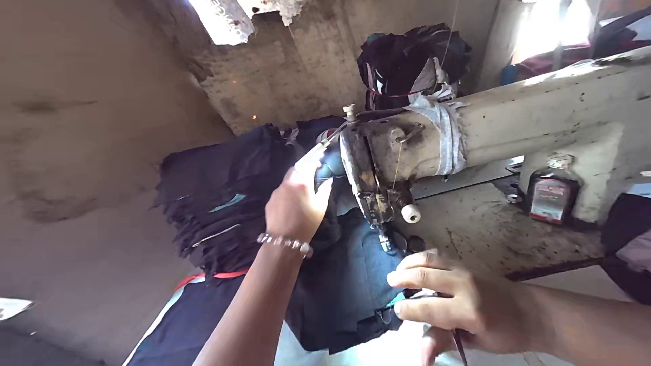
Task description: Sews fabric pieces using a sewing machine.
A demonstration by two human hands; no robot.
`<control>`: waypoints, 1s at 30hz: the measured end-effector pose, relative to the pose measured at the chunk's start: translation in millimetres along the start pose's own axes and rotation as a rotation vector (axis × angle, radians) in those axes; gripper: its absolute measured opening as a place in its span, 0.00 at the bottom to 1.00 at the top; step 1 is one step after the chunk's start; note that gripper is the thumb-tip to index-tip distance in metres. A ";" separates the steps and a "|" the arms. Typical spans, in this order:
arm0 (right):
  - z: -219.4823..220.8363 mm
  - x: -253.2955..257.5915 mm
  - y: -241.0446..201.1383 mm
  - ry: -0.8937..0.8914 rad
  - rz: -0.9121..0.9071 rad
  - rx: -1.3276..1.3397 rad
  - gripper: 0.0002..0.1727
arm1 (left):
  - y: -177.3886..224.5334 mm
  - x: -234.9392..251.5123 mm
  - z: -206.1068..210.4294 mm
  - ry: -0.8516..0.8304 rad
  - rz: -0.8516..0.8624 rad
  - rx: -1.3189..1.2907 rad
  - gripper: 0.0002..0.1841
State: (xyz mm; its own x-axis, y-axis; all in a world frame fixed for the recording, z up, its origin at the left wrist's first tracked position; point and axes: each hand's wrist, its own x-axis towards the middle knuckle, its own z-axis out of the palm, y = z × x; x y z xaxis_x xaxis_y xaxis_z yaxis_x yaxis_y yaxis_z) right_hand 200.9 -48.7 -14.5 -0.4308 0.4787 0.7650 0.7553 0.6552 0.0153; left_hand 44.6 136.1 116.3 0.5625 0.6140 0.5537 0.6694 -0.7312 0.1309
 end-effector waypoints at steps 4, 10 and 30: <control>3.5 31.1 -17.7 -0.031 0.136 -0.023 0.29 | -29.7 -25.6 -22.2 0.338 0.127 0.050 0.19; 1.1 115.7 -25.4 -0.687 0.923 0.391 0.28 | -67.7 -39.0 -13.3 0.473 0.116 -0.001 0.20; 60.0 167.9 19.6 -0.548 1.035 0.259 0.19 | -82.7 -42.1 -10.5 0.681 0.118 -0.106 0.21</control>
State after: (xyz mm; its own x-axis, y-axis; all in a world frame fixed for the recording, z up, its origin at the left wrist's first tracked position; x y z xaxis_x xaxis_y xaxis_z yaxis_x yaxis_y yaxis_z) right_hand 113.7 79.6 75.7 0.1216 0.9918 -0.0389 0.7725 -0.1192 -0.6238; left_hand -39.6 167.6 90.7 0.1760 0.2312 0.9569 0.5523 -0.8278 0.0984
